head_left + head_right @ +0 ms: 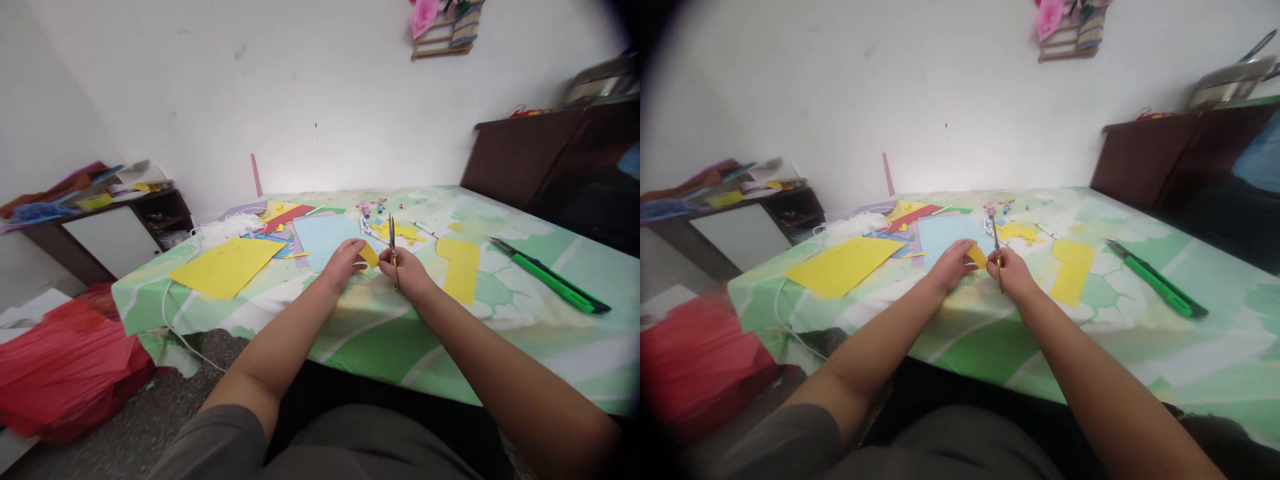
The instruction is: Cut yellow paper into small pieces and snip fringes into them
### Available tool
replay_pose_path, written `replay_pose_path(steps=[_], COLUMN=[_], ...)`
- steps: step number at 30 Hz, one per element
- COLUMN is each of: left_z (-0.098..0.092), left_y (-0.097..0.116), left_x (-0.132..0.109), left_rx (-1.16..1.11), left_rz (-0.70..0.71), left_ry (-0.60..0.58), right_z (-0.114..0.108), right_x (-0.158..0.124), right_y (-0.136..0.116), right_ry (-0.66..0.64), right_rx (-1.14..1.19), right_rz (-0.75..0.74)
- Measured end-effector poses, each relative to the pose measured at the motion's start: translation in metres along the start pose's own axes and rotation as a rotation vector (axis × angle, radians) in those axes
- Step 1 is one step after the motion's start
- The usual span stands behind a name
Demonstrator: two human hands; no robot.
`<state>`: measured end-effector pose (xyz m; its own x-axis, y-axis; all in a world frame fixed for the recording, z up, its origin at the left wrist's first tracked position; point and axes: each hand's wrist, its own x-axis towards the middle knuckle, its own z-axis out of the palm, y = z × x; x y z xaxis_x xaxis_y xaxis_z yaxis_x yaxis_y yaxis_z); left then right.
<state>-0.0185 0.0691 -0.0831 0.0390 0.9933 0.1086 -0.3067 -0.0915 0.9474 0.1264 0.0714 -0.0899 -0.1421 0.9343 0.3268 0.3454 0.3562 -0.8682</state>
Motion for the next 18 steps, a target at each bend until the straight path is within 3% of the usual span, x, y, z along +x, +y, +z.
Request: replay_pose_path(steps=[9,18], left_z=[-0.0004,0.0018], left_y=[0.001,0.0004], left_x=[-0.0045,-0.0042], left_rx=[0.005,-0.01], left_rz=[-0.032,0.002], left_ry=[-0.084,-0.035], right_z=[-0.0011,-0.0002], right_x=[-0.0006,0.0003], right_y=[0.0006,0.0033], right_ry=[0.015,-0.003], right_rx=[0.009,0.012], right_rz=[0.007,0.011])
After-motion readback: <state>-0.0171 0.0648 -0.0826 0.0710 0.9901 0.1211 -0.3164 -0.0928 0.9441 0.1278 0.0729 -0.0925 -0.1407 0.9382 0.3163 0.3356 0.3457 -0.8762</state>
